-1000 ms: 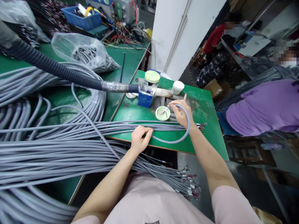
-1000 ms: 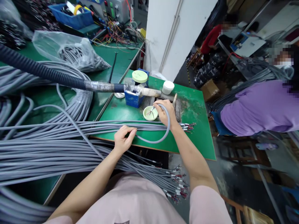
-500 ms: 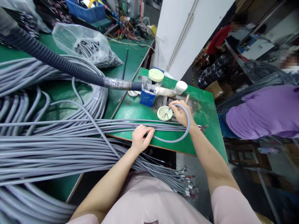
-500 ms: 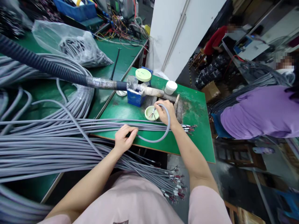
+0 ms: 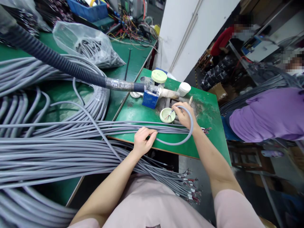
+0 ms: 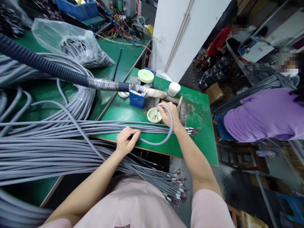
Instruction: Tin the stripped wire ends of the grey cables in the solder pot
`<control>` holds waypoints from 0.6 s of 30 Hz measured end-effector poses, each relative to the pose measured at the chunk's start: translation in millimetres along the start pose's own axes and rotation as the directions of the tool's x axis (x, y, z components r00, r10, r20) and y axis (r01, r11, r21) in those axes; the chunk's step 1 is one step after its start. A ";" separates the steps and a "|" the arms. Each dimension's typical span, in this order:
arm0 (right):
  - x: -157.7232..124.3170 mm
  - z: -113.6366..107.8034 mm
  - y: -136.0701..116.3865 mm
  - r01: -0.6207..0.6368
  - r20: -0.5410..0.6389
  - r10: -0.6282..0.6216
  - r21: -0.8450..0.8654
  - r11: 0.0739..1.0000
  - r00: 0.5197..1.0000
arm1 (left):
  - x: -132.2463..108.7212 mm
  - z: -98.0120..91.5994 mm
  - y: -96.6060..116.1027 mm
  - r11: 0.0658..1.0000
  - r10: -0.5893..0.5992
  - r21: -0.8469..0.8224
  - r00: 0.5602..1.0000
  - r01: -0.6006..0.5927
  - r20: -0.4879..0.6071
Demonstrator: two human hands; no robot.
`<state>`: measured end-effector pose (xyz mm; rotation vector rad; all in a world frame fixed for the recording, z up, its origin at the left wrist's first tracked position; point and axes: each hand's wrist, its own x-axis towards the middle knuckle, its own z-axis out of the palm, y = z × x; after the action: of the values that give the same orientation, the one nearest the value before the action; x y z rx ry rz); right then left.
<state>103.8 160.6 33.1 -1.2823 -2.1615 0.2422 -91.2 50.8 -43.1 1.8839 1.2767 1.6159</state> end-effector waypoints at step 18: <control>-24.8 8.7 -1.6 0.161 -0.101 -0.167 -0.058 0.985 0.981 | 0.0 0.7 0.3 1.000 -0.006 0.010 1.000 0.006 -0.002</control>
<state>106.1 140.1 16.8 -1.1097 -2.1793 0.0524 -90.5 50.9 -43.1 1.8834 1.2928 1.6110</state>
